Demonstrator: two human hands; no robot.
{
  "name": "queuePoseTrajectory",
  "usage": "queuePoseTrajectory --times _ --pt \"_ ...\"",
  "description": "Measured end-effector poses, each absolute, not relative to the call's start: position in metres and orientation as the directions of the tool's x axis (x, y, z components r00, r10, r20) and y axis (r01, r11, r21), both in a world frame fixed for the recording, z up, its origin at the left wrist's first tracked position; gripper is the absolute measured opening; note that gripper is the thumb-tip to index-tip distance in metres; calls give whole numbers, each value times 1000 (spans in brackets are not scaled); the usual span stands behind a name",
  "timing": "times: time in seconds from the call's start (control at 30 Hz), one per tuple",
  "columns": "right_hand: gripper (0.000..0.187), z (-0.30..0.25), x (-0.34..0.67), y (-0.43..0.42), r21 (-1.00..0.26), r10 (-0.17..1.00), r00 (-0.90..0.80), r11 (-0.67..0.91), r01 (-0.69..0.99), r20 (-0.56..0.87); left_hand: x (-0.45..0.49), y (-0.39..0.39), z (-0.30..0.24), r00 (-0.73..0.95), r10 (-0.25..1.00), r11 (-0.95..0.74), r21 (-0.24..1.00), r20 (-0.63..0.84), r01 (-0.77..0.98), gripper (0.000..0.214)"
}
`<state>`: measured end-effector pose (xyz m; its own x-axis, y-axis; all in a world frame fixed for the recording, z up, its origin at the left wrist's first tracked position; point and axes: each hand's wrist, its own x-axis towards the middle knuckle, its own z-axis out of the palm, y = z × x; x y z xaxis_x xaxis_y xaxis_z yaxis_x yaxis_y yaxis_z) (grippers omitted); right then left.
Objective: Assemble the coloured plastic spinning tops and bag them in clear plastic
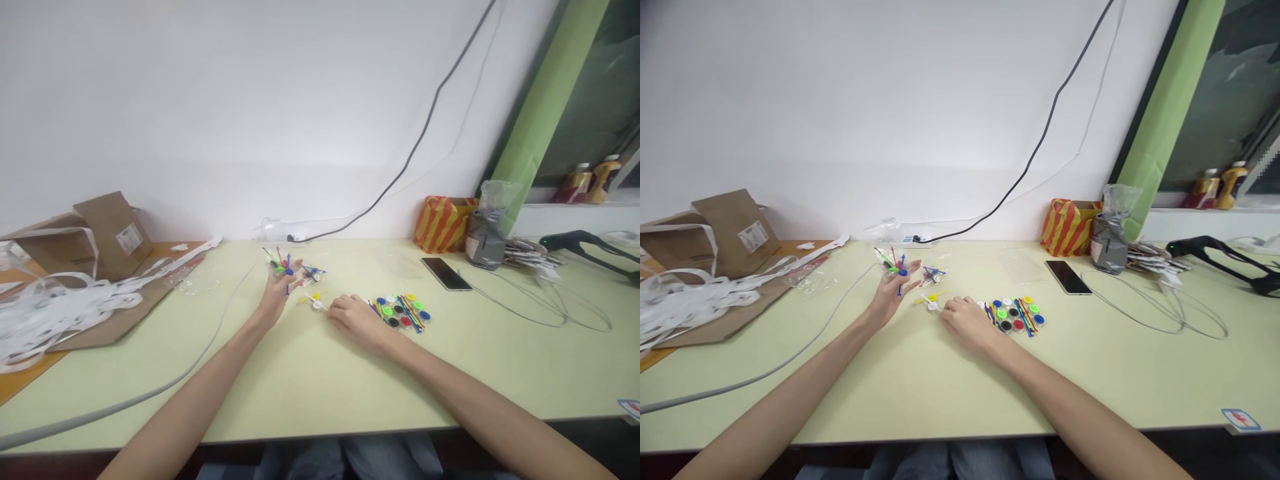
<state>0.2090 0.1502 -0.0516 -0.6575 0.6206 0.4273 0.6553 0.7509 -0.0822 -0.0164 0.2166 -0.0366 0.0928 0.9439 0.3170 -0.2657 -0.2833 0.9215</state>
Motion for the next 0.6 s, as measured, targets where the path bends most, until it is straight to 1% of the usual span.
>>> queuePoseTrajectory --times 0.07,0.13,0.23,0.37,0.47,0.6 --pt "14 -54 211 154 -104 629 -643 746 658 437 -15 213 -34 118 958 -219 931 263 -293 38" --pt "14 -57 214 158 -117 614 -631 754 646 475 -14 210 -32 147 961 -186 941 234 -282 41" --pt "12 -58 219 164 -151 578 -570 768 623 585 -14 207 -29 243 947 -141 953 209 -269 43" --pt "13 -47 231 166 -281 558 -391 770 573 732 -15 204 -27 416 895 -45 960 162 -276 40" --pt "15 -33 244 164 -368 563 -275 766 527 780 -14 202 -28 526 838 -8 968 143 -250 36" --pt "16 -19 262 164 -443 565 -97 731 518 819 -13 195 -25 611 784 -5 984 113 -176 42"
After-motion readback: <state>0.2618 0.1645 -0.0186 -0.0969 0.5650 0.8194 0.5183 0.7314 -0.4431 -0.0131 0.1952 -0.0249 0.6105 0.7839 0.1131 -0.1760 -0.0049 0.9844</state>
